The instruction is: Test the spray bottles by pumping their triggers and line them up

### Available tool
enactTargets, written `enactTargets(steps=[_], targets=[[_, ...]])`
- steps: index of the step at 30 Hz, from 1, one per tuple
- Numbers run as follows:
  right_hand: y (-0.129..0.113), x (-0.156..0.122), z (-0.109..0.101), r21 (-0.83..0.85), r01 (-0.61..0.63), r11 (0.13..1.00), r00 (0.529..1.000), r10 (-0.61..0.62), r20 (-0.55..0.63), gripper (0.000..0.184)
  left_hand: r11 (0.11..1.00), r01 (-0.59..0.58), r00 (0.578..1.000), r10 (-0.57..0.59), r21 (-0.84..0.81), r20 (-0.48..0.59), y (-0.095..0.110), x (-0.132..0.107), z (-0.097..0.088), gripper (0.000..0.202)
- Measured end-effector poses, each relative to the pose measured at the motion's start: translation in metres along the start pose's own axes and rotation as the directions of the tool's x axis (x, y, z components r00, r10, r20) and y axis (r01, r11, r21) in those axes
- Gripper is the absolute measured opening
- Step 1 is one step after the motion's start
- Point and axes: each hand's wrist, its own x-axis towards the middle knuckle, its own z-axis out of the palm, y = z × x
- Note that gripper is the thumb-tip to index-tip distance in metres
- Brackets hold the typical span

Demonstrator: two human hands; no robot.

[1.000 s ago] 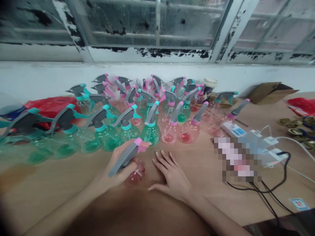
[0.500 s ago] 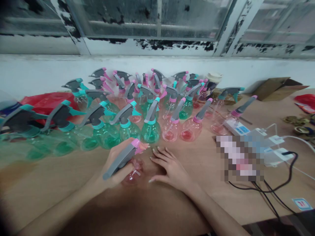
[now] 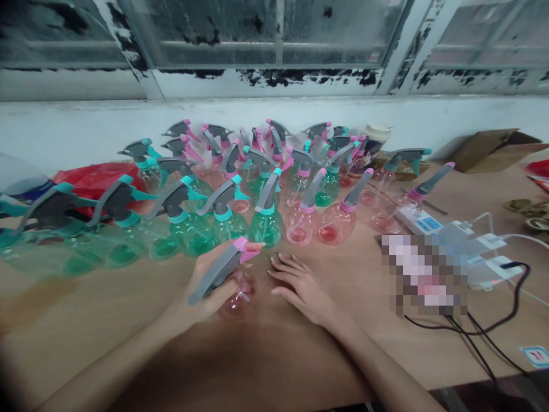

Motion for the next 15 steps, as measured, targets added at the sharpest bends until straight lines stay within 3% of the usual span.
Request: enactTargets(steps=[8, 15], targets=[[-0.0004, 0.0006, -0.0008, 0.025, -0.013, 1.000, 0.999, 0.013, -0.029, 0.038, 1.000, 0.017, 1.000, -0.017, -0.001, 0.000, 0.0005, 0.0002, -0.0008, 0.025], [0.0046, 0.0006, 0.0031, 0.010, -0.010, 1.000, 0.999, 0.011, -0.042, 0.036, 0.996, -0.076, 0.997, 0.077, 0.054, -0.017, -0.0020, 0.0023, 0.0000, 0.026]])
